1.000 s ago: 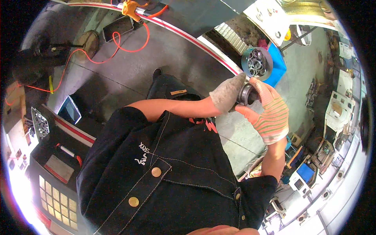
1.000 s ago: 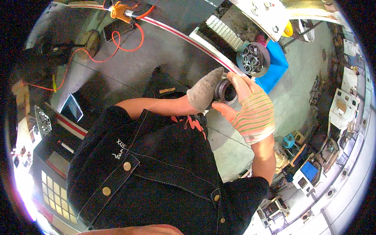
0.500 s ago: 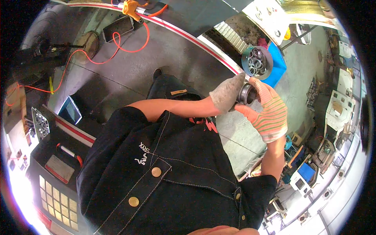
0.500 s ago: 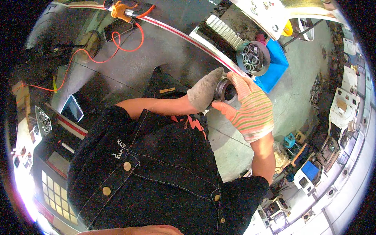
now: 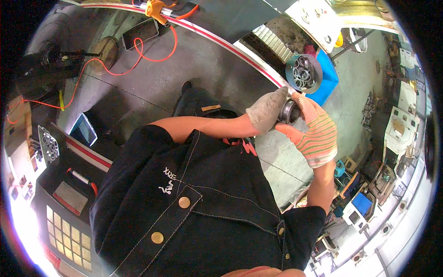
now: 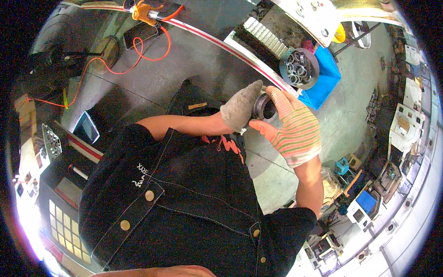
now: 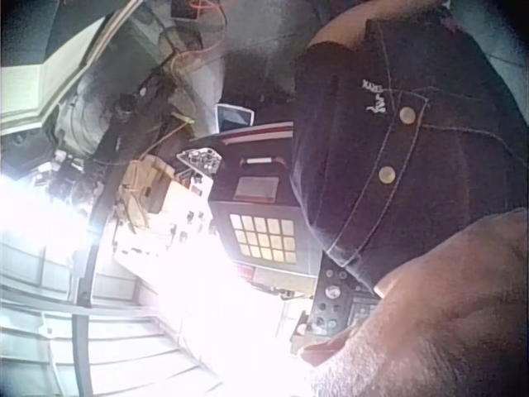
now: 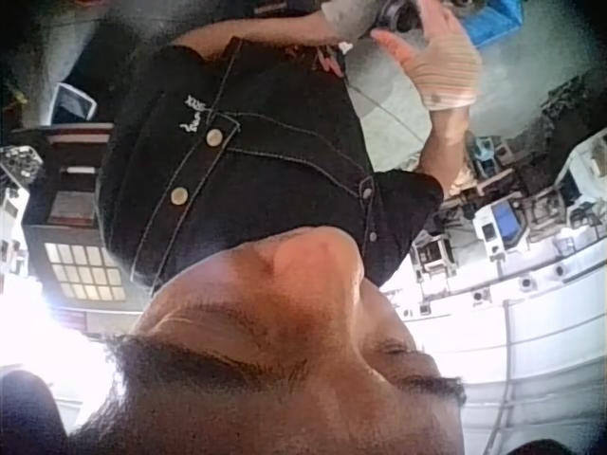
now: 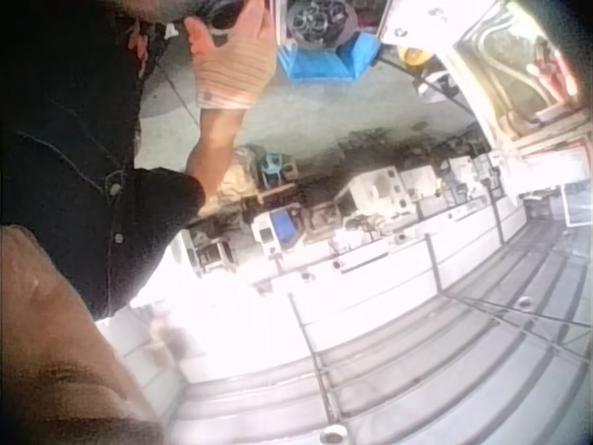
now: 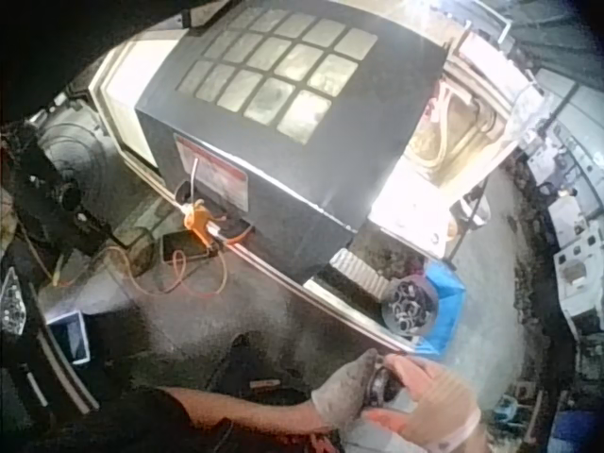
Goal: The person operates a CNC lathe, using a screwdriver to adjust the chuck and remove small metal rings. They place the rings into a red bucket and inspect them by hand. The person also interacts with the machine's control panel.
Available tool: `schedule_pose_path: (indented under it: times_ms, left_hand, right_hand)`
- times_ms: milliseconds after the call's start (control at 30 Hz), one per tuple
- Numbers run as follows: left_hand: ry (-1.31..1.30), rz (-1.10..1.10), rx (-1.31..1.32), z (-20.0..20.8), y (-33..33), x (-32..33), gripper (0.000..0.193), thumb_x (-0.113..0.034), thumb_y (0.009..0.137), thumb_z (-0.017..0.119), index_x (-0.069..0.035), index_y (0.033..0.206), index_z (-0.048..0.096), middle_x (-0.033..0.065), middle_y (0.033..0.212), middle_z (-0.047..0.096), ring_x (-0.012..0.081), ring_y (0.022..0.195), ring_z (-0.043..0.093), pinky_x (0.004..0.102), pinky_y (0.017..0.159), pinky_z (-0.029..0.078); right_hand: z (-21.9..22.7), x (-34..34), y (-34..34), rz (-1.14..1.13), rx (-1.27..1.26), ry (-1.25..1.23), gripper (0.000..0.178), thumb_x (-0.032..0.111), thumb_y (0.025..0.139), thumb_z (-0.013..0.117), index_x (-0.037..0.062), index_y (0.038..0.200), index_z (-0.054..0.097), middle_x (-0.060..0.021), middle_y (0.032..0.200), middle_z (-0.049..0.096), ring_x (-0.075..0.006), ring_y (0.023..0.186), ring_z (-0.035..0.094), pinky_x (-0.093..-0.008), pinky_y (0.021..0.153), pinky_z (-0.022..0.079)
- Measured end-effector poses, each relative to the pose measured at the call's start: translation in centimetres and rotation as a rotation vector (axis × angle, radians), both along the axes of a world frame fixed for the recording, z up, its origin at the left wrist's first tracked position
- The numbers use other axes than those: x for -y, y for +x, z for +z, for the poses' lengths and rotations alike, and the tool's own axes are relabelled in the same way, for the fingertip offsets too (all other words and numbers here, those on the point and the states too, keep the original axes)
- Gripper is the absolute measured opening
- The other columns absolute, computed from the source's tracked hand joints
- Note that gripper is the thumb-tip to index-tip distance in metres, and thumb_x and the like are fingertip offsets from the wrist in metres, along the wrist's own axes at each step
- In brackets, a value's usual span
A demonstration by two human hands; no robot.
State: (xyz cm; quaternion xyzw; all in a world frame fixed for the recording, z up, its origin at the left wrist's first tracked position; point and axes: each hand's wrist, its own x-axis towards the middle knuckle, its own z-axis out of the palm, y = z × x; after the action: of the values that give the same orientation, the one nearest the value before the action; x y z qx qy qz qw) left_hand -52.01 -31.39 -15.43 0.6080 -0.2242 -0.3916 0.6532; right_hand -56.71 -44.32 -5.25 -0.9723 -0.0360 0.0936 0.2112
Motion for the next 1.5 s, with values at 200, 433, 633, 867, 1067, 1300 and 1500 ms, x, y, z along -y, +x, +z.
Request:
schedule_pose_path:
  times_ms: [200,433,633,867,1067,1300,1500]
  left_hand:
    - [-0.008,0.002,0.014,-0.4,-0.1,-0.1,0.074,-0.016,0.068,0.068,0.012,0.125,0.030,0.0269,0.115,0.048,0.0390,0.106,0.050,0.0404,0.092,0.040]
    - [-0.114,0.037,0.005,-1.1,-0.5,0.2,0.066,-0.017,0.071,0.065,0.011,0.121,0.032,0.0247,0.107,0.053,0.0379,0.098,0.054,0.0396,0.084,0.045]
    - [-0.166,0.315,0.340,-3.1,-1.9,1.6,0.024,-0.013,0.091,0.037,0.002,0.108,0.043,0.0158,0.083,0.058,0.0241,0.071,0.059,0.0335,0.062,0.048]
    - [-0.056,0.034,0.159,-1.5,-0.6,0.3,0.061,-0.011,0.075,0.060,0.010,0.124,0.030,0.0260,0.111,0.049,0.0370,0.099,0.053,0.0389,0.087,0.044]
    - [-0.047,0.405,0.439,-1.5,-2.1,0.9,0.026,-0.006,0.083,0.043,0.002,0.108,0.044,0.0197,0.085,0.059,0.0306,0.078,0.061,0.0369,0.067,0.048]
    - [0.057,0.017,0.015,-0.7,-0.5,-0.1,0.057,-0.014,0.081,0.055,0.009,0.127,0.030,0.0243,0.117,0.047,0.0337,0.107,0.050,0.0356,0.093,0.040]
    - [0.023,0.183,0.330,-2.8,-1.8,0.7,0.033,-0.021,0.094,0.036,0.001,0.117,0.043,0.0165,0.107,0.054,0.0239,0.095,0.056,0.0315,0.086,0.043]
  right_hand:
    - [-0.4,0.0,-0.1,0.012,0.001,-0.015,0.070,0.034,0.060,0.076,0.0044,0.118,0.050,-0.0165,0.110,0.057,-0.0317,0.099,0.055,-0.0364,0.084,0.045]
    - [-0.4,-0.1,-0.3,-0.014,-0.031,-0.006,0.070,0.034,0.060,0.076,0.0049,0.119,0.050,-0.0139,0.110,0.057,-0.0305,0.100,0.055,-0.0363,0.083,0.045]
    - [-1.1,-0.1,-0.6,0.015,0.067,-0.022,0.071,0.036,0.060,0.076,0.0055,0.119,0.050,-0.0138,0.109,0.058,-0.0302,0.098,0.056,-0.0365,0.082,0.046]
    - [-1.6,0.3,-0.9,-0.006,0.034,-0.022,0.072,0.036,0.061,0.075,0.0056,0.120,0.049,-0.0147,0.110,0.057,-0.0310,0.097,0.056,-0.0370,0.081,0.046]
    - [-1.8,0.0,-0.6,-0.008,0.029,-0.021,0.072,0.037,0.060,0.075,0.0049,0.119,0.050,-0.0154,0.109,0.057,-0.0317,0.096,0.056,-0.0376,0.081,0.046]
    - [-1.9,0.0,-0.8,0.025,0.080,-0.042,0.073,0.038,0.059,0.075,0.0052,0.120,0.050,-0.0153,0.110,0.057,-0.0323,0.096,0.056,-0.0379,0.081,0.046]
    - [-2.4,0.1,-0.9,0.036,0.109,-0.046,0.074,0.037,0.058,0.075,0.0054,0.120,0.050,-0.0149,0.110,0.057,-0.0319,0.096,0.056,-0.0379,0.080,0.046]
